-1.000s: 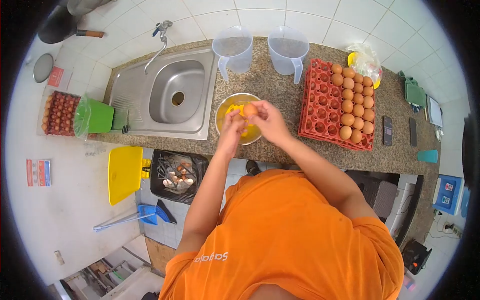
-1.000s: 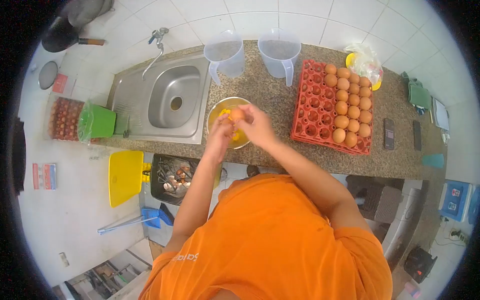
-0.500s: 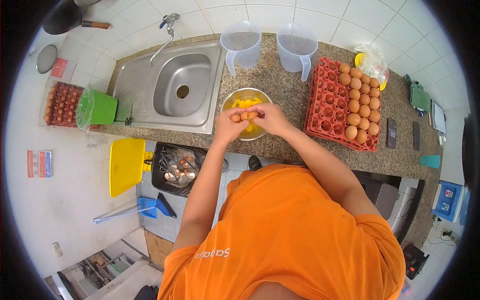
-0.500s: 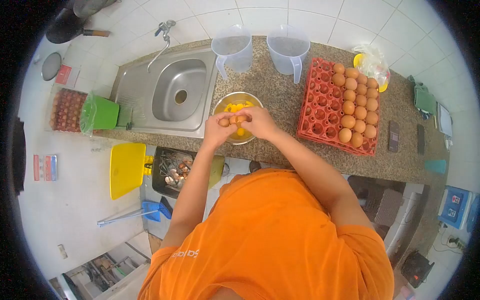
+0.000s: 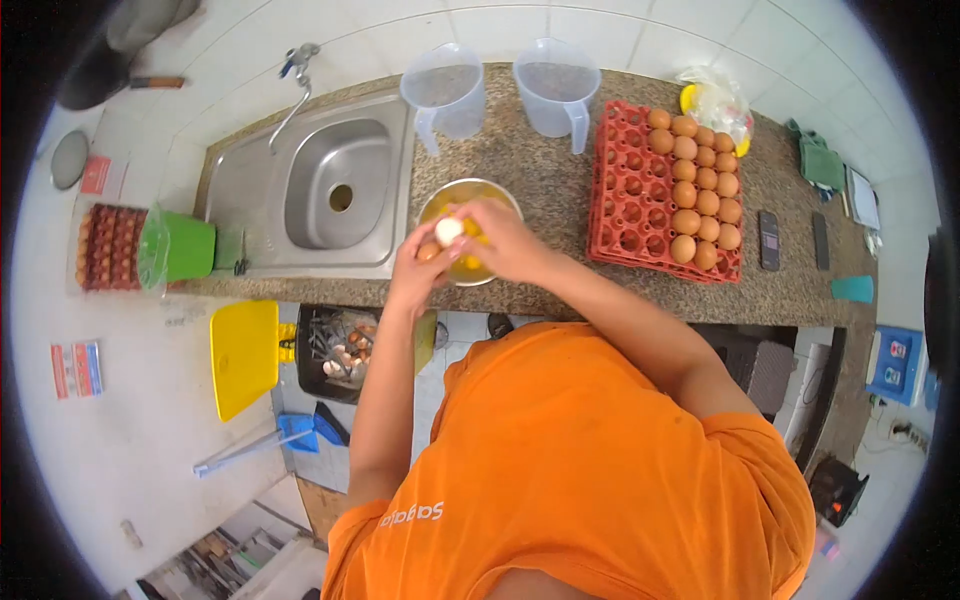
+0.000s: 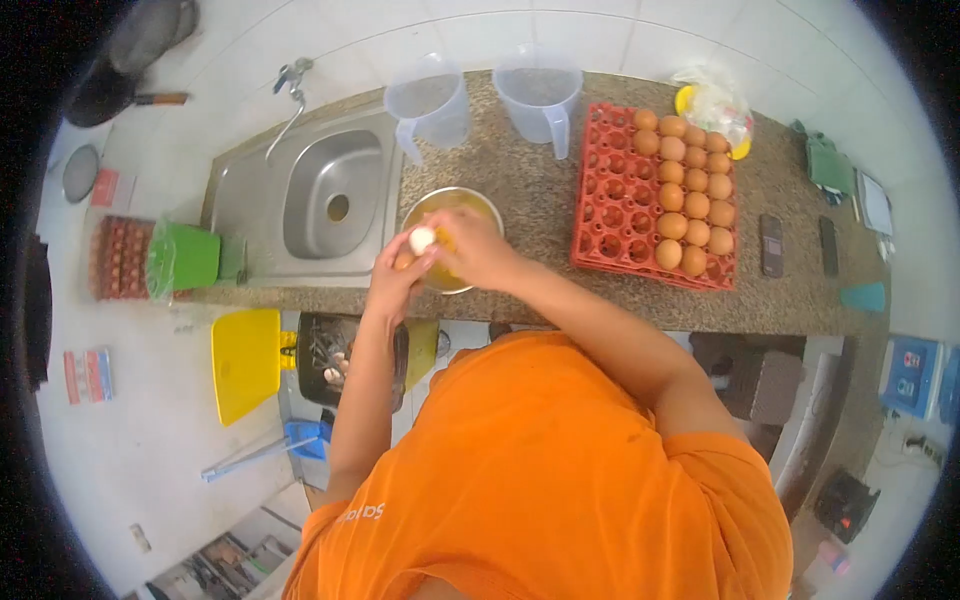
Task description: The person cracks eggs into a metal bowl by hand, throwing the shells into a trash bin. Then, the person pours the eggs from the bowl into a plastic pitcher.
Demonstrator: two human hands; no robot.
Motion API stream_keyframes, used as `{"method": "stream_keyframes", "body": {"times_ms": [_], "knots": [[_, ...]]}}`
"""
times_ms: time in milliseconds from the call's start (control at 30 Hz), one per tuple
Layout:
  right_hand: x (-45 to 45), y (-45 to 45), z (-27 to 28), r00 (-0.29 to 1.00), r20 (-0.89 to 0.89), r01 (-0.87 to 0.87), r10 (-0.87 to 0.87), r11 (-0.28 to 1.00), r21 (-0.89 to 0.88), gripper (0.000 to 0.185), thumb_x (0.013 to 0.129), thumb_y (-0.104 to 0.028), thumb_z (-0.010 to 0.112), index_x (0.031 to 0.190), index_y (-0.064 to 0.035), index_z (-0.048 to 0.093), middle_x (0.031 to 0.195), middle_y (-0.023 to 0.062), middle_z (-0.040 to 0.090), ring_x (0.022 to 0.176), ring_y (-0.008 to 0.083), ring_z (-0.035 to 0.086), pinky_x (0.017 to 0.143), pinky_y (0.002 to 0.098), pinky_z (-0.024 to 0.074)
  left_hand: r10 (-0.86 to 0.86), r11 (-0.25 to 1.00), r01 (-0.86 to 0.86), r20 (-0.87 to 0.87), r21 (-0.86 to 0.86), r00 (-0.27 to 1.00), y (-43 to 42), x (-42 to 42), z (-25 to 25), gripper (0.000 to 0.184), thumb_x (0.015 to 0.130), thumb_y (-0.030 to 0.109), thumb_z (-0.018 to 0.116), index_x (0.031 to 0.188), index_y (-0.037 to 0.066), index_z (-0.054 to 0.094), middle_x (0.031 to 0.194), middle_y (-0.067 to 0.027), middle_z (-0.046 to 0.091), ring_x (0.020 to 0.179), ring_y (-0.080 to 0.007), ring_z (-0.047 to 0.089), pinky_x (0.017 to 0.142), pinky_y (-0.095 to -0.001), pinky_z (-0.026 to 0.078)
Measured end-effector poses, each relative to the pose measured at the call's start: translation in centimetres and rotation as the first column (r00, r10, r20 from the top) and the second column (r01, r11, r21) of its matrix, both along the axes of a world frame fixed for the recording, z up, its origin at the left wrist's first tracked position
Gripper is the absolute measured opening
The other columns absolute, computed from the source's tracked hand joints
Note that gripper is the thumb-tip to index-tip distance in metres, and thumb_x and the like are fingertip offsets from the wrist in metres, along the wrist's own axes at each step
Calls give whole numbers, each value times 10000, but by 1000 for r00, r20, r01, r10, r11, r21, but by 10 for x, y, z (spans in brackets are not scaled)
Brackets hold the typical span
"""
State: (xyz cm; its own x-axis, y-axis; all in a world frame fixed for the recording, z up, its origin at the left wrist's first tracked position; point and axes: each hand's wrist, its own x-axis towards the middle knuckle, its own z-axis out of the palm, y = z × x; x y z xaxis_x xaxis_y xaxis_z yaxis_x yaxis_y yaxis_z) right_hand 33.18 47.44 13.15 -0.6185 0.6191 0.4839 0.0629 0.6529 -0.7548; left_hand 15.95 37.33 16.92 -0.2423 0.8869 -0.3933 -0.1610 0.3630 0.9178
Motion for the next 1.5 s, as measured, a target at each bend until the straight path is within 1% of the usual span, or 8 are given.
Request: {"method": "stream_keyframes", "body": {"times_ms": [200, 367, 633, 733, 900, 1100, 1267, 1500], "knots": [[68, 41, 85, 932, 240, 216, -271, 948, 232, 380, 885, -303, 738, 1190, -85, 673, 1196, 124, 682, 1152, 376, 625, 964, 526, 493, 194, 898, -380, 575, 223, 795, -105, -55, -55, 644, 951, 193, 785, 1505, 155, 460, 1363, -94, 613, 743, -52, 482, 558, -154, 391], [198, 134, 65, 334, 522, 416, -785, 620, 665, 226, 925, -101, 578, 1105, -102, 714, 1135, 92, 660, 1067, 333, 637, 863, 501, 523, 713, 694, -719, -109, -39, 693, -251, -167, -151, 427, 1031, 330, 702, 1351, 66, 601, 1088, -43, 722, 845, -94, 616, 653, -248, 474], [206, 172, 103, 461, 698, 427, -548, 826, 367, 389, 820, -125, 757, 1169, -37, 609, 1111, 143, 700, 1010, 366, 689, 871, 463, 561, 564, 777, -629, 443, 0, 697, -158, -112, -87, 353, 1053, 423, 626, 1196, 101, 629, 1155, -64, 676, 1073, -211, 636, 940, -381, 487], [146, 115, 122, 811, 297, 563, -505, 812, -156, 388, 880, -156, 764, 1216, -30, 616, 1137, 146, 717, 1072, 316, 695, 931, 425, 556, 347, 864, -494, 589, 103, 730, -81, -49, -35, 456, 1080, 426, 548, 1341, 55, 596, 1225, -101, 652, 1157, -248, 608, 1024, -392, 460], [30, 5, 45, 982, -69, 168, -176, 981, -101, 403, 942, -88, 717, 1326, -38, 603, 1294, 155, 682, 1214, 290, 657, 1036, 412, 513, 128, 945, -292, 657, 145, 743, 7, 7, -37, 531, 1089, 449, 493, 1408, 25, 517, 1311, -124, 625, 1210, -236, 599, 1038, -378, 465], [7, -13, -11, 1000, 5, 14, -13, 888, -460, 382, 1017, -182, 654, 1362, -31, 587, 1274, 162, 689, 1193, 292, 669, 1034, 419, 519, 117, 985, -164, 462, 63, 879, 10, 21, -49, 433, 1058, 290, 535, 1428, 65, 522, 1357, -88, 618, 1234, -210, 603, 1043, -366, 482], [18, 17, -16, 976, -191, -207, 106, 168, -964, 333, 1109, -270, 549, 1315, -12, 591, 1134, 114, 699, 975, 189, 731, 832, 302, 593, -52, 937, 151, -300, 317, 952, 10, 12, -52, 400, 914, 79, 729, 1303, 67, 636, 1242, -81, 678, 1144, -147, 640, 954, -306, 519], [20, 19, -9, 974, -70, -146, 217, 360, -921, 328, 1008, -124, 709, 1286, -6, 581, 1054, 141, 730, 892, 185, 738, 799, 308, 597, -129, 972, 208, -492, 110, 861, 19, -4, -46, 351, 809, 116, 856, 1128, 56, 723, 971, -34, 751, 897, -101, 688, 809, -272, 554]]}}
